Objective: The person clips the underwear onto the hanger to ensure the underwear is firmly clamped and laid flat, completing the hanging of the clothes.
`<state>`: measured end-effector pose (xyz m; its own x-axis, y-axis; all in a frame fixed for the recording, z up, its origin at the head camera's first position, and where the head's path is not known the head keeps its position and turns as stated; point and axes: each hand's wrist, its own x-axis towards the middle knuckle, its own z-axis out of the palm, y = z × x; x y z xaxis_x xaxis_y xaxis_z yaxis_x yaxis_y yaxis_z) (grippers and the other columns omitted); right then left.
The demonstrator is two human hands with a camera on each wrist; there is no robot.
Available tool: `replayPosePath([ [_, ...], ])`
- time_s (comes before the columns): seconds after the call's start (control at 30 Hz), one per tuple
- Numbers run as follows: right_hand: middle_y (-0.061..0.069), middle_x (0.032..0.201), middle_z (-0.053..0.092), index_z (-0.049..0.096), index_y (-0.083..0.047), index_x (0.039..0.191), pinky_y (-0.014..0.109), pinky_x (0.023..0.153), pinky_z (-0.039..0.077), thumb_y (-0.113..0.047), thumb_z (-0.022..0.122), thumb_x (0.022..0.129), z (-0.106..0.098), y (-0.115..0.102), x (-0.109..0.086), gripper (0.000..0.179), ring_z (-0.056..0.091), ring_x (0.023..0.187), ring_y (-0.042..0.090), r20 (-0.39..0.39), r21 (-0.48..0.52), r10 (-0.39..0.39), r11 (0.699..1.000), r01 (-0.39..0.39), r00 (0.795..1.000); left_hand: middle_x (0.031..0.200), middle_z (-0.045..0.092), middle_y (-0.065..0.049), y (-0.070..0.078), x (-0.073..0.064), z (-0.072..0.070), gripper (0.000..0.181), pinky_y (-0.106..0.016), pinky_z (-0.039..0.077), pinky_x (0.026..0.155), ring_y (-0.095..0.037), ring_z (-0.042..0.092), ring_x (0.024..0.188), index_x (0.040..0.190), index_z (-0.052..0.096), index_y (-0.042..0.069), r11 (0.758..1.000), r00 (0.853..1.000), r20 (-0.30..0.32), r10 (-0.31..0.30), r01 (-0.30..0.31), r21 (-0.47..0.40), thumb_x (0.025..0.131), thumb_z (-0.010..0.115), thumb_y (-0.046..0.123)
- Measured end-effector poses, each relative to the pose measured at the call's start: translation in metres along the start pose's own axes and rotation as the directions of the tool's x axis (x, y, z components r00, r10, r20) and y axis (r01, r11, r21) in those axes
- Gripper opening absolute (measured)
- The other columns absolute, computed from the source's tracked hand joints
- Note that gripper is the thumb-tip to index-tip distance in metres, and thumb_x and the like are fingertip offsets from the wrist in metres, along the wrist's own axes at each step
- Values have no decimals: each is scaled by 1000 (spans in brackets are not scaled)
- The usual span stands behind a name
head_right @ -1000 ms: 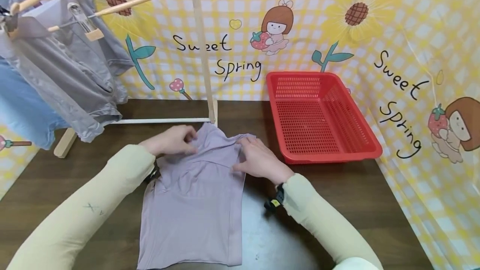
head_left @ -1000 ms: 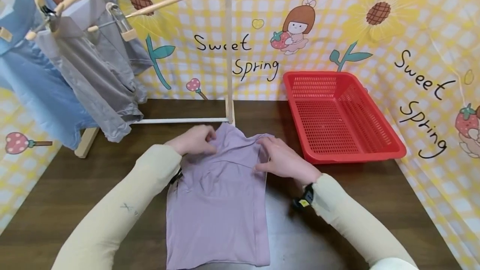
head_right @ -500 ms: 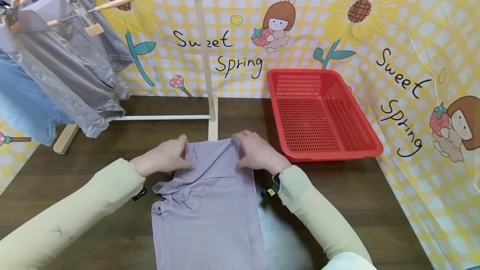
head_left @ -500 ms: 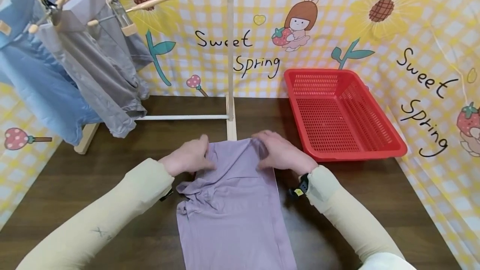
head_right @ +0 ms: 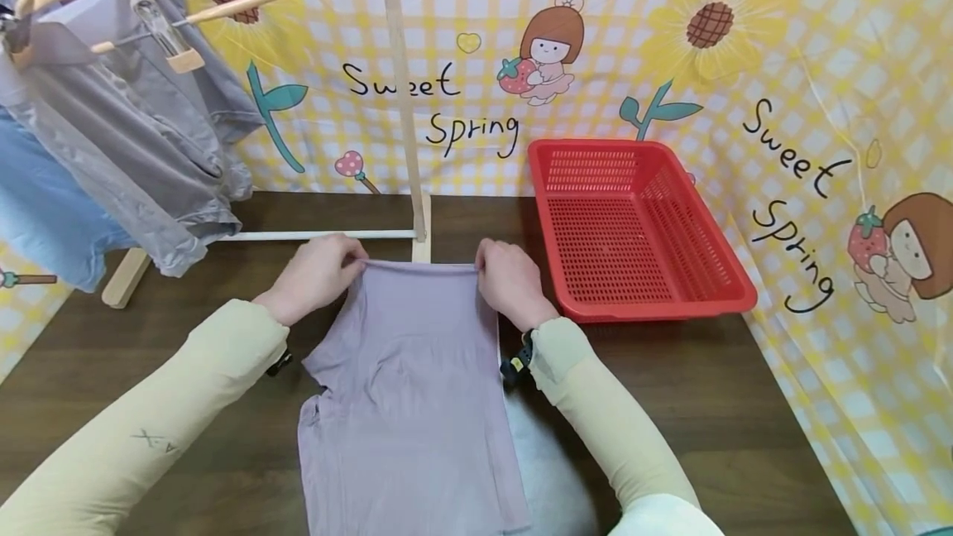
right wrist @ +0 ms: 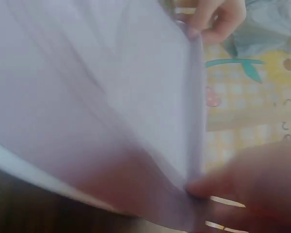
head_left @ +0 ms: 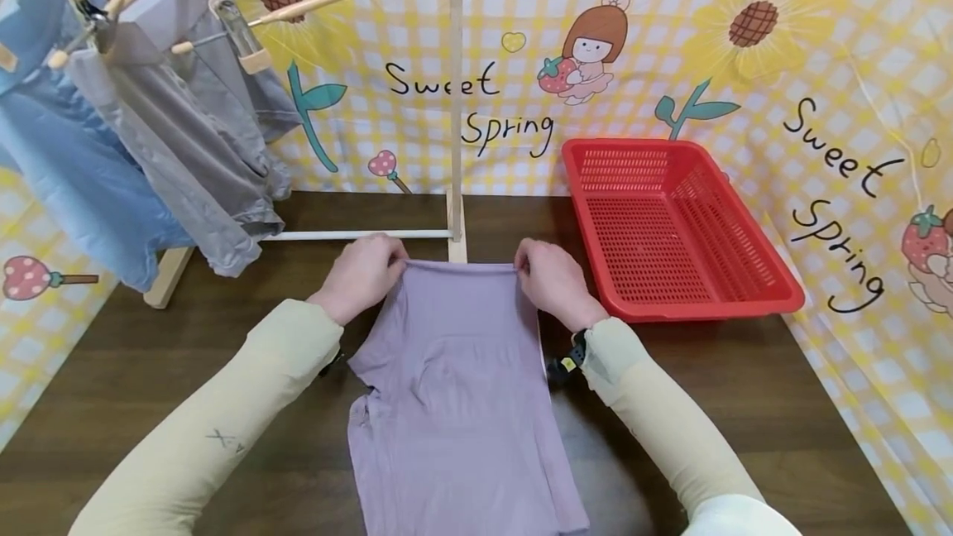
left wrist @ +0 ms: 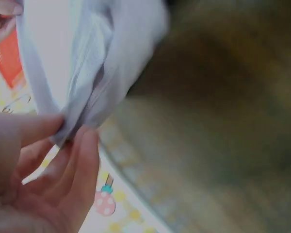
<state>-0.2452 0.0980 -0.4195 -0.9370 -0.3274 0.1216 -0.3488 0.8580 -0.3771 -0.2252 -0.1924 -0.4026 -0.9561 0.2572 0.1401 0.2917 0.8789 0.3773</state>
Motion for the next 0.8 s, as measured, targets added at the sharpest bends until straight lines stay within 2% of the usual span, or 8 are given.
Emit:
replayPosePath([
  [0.2, 6, 93, 62, 67, -11, 92, 43, 70, 52, -8, 62, 96, 4, -7, 11, 7, 59, 86, 28, -216, 19, 65, 998, -63, 974, 95, 69, -12, -2, 19, -9, 19, -44, 48, 58, -30, 61, 70, 106, 78, 9, 995, 986, -133, -96, 96, -5, 100, 60, 14],
  [0.3, 11, 109, 64, 71, -9, 106, 46, 80, 52, -8, 61, 97, 11, -6, 20, 13, 57, 103, 32, -243, 11, 89, 996, -89, 966, 105, 72, -15, -2, 30, -2, 27, -44, 48, 58, -31, 63, 69, 123, 72, 8, 989, 987, -77, -141, 137, -57, 103, 55, 13],
  [0.47, 21, 145, 49, 57, 0, 139, 52, 104, 42, -12, 68, 94, 10, -14, 11, 47, 40, 134, 41, -80, -19, -27, 1000, 25, 996, 139, 52, -31, 11, 18, 7, 56, -52, 46, 97, -44, 58, 115, 152, 36, -7, 996, 993, 98, -67, 72, -52, 100, 51, 7],
  [0.57, 22, 145, 49, 56, 1, 141, 49, 109, 37, -19, 75, 91, -1, -24, -9, 57, 40, 134, 41, 69, -6, -184, 983, 185, 980, 129, 54, -30, 26, -13, 9, 49, -53, 42, 101, -46, 52, 118, 138, 48, -9, 996, 993, 83, 87, -85, -22, 94, 62, 7],
  [0.63, 19, 135, 56, 62, -2, 133, 45, 106, 40, -25, 80, 87, -8, -29, -25, 55, 46, 126, 37, 164, 22, -274, 961, 275, 947, 109, 60, -16, 36, -41, 9, 32, -45, 49, 89, -34, 58, 101, 117, 62, -1, 975, 968, 113, 222, -218, -44, 88, 71, 9],
  [0.67, 15, 127, 59, 66, -5, 127, 43, 101, 43, -27, 82, 86, -11, -31, -33, 50, 50, 120, 33, 213, 35, -314, 949, 314, 925, 98, 60, -8, 40, -56, 9, 24, -41, 50, 81, -27, 58, 91, 105, 64, 5, 957, 945, 148, 291, -283, -67, 84, 75, 10],
  [0.73, 7, 111, 62, 70, -10, 114, 37, 91, 47, -33, 85, 83, -16, -33, -50, 41, 54, 106, 25, 320, 74, -368, 928, 364, 873, 87, 54, 5, 46, -87, 8, 27, -34, 49, 72, -15, 54, 79, 91, 61, 16, 915, 882, 246, 403, -383, -126, 77, 84, 17],
  [0.8, 0, 97, 60, 70, -15, 102, 33, 81, 48, -35, 88, 80, -20, -33, -67, 35, 54, 92, 18, 417, 96, -386, 919, 383, 823, 86, 51, 12, 48, -114, 7, 36, -31, 49, 70, -9, 53, 77, 88, 59, 22, 891, 822, 344, 454, -421, -171, 69, 90, 24],
])
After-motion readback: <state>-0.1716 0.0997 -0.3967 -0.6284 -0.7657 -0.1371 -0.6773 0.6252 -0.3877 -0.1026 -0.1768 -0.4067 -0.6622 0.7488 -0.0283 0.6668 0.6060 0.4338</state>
